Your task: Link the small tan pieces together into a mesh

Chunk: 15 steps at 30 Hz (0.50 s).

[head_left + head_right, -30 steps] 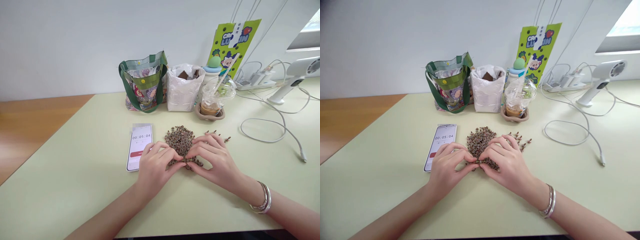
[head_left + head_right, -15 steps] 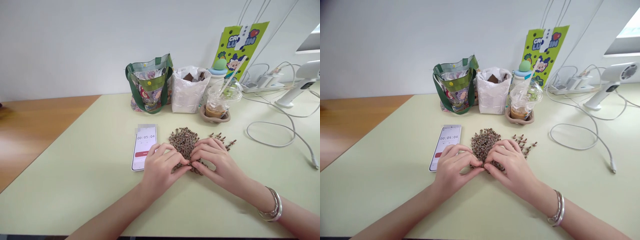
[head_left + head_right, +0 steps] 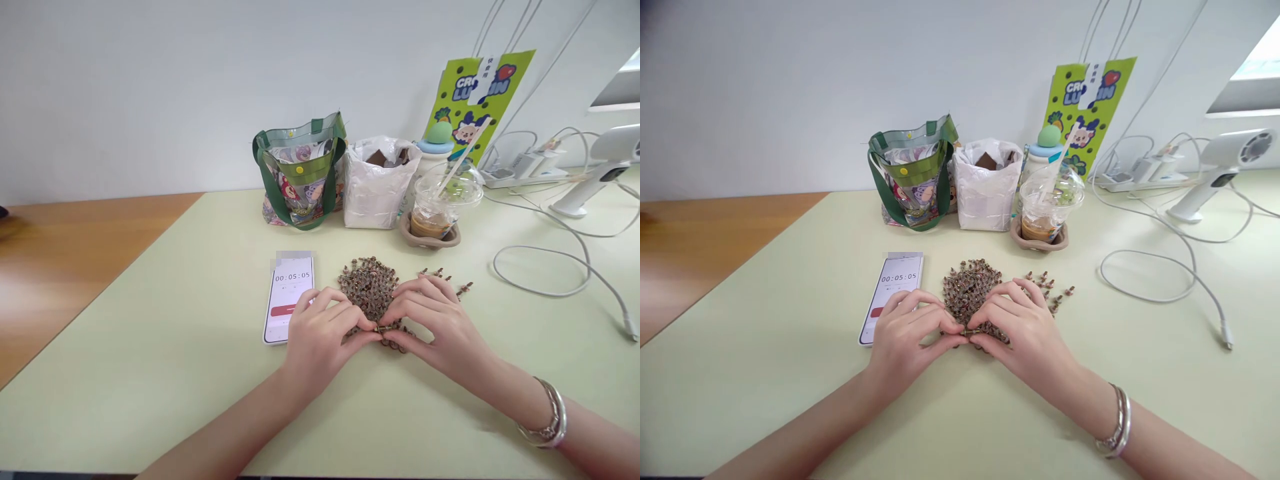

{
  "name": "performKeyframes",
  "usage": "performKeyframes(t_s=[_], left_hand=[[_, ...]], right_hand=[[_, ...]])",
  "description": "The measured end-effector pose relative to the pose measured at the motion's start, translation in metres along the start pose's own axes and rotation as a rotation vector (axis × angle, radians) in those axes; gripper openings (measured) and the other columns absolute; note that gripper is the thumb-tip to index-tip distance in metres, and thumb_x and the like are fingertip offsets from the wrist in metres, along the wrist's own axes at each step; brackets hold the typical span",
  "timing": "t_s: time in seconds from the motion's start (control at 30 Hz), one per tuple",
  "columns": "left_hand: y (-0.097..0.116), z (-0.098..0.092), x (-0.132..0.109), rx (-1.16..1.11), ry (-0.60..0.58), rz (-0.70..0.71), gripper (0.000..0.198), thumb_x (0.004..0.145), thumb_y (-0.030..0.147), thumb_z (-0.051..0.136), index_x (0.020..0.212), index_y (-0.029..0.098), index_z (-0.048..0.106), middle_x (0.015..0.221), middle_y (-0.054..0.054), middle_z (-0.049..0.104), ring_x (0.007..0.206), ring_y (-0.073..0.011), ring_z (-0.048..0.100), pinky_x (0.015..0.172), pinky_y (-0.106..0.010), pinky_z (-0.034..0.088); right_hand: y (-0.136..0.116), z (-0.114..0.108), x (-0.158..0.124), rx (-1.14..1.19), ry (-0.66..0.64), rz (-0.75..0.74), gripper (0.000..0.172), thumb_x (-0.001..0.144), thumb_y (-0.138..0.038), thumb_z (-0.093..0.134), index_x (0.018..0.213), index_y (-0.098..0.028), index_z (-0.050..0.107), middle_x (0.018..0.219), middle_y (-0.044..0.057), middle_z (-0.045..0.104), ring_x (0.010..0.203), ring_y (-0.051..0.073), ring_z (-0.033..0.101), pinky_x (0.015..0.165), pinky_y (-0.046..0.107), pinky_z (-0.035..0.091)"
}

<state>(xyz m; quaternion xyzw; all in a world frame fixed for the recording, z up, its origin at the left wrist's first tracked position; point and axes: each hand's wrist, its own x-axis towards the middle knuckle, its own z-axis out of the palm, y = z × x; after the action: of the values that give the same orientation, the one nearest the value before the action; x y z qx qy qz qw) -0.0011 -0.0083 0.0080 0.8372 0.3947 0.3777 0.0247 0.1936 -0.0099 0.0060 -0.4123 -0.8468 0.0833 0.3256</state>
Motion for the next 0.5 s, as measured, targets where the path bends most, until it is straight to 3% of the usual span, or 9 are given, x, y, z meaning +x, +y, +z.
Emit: performKeyframes(t_s=[0.5], left_hand=[[0.000,-0.003,0.003,0.022,0.011,-0.025,0.015,0.071,0.029,0.072,0.066,0.022,0.060,0.065,0.010,0.066,0.075,-0.0141,0.058,0.072,-0.031,0.035]], right_hand=[[0.010,-0.006,0.002,-0.055,0.020,-0.010,0.006,0.078,-0.028,0.063,0.081,-0.025,0.059,0.079,-0.002,0.067,0.088,0.020,0.056,0.083,0.039,0.035]])
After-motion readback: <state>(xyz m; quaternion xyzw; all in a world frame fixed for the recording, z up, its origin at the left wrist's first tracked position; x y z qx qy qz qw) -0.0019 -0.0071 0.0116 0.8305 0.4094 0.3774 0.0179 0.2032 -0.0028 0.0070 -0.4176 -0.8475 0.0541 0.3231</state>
